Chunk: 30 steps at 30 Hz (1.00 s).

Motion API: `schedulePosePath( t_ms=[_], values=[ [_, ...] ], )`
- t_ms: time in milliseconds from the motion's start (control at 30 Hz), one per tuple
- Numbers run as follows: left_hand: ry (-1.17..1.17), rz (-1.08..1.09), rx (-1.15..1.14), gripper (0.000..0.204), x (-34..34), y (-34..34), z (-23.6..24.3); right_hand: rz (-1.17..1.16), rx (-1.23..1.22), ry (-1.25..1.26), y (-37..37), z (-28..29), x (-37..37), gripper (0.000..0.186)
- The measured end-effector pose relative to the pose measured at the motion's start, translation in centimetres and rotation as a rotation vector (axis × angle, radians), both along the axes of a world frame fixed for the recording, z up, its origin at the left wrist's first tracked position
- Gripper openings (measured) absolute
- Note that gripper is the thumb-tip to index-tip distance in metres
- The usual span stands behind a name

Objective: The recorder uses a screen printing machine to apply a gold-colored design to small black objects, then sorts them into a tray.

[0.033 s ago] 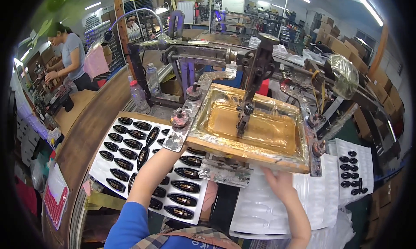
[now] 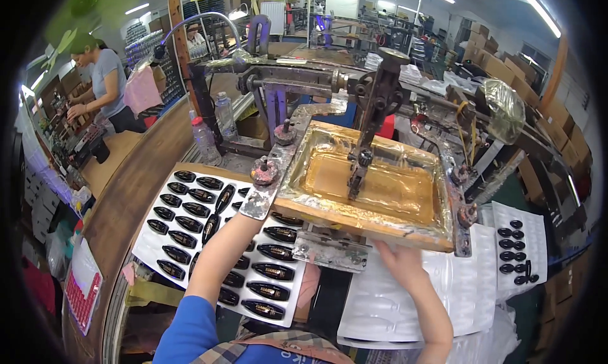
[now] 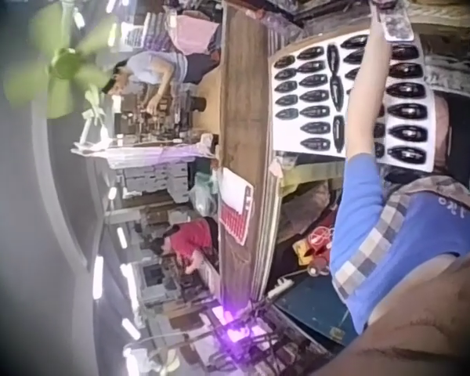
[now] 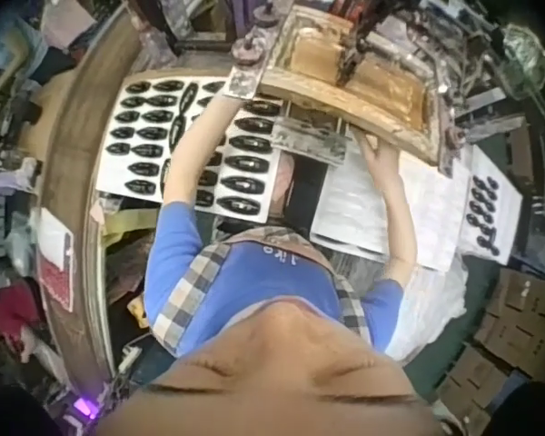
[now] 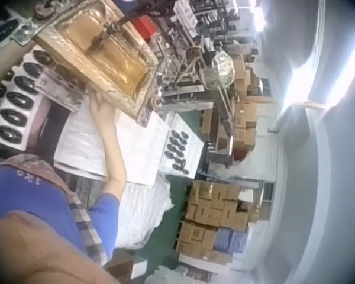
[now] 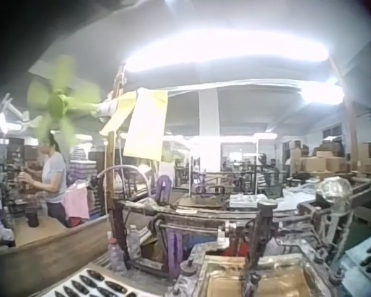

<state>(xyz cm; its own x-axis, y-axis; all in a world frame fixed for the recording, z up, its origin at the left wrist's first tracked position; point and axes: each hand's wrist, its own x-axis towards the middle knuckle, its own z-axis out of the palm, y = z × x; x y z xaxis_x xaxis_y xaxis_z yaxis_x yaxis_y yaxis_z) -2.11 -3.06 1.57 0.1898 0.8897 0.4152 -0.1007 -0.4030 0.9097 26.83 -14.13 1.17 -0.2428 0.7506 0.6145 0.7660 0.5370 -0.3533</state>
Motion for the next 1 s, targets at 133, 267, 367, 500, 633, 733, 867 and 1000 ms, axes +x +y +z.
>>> schedulePosePath(
  t_ms=[133,267,367,500,633,733,867,1000],
  values=[
    [-0.165,0.053,-0.182,0.025,-3.6,-2.1,0.5,0.097,-0.199,-0.027,0.8,0.5,-4.8,0.022],
    [-0.084,0.365,-0.142,0.017,-14.7,-7.0,-1.7,0.054,-0.246,-0.041,0.3,-0.5,-4.8,0.026],
    [0.01,0.672,-0.095,0.017,-24.3,-11.2,-4.8,0.112,-0.152,-0.044,-0.6,-0.7,-4.3,0.035],
    [-0.093,0.939,-0.157,0.015,-33.9,-16.2,-9.6,-0.036,-0.144,0.105,-3.8,-1.0,-0.7,0.042],
    [-0.096,1.05,-0.227,0.015,-38.4,-18.7,-14.9,-0.125,-0.166,0.285,-6.7,-0.8,1.3,0.039],
    [-0.111,1.096,-0.255,0.013,-39.4,-18.2,-17.6,-0.213,-0.199,0.259,-9.0,-0.9,2.5,0.038],
    [-0.047,1.101,-0.291,0.011,-41.1,-17.5,-19.9,-0.262,-0.225,0.307,-11.5,-1.2,2.8,0.037],
    [0.359,1.236,-0.231,0.014,-42.4,-18.3,-20.9,-0.288,-0.238,0.38,-13.0,-2.6,3.0,0.037]
  ],
)
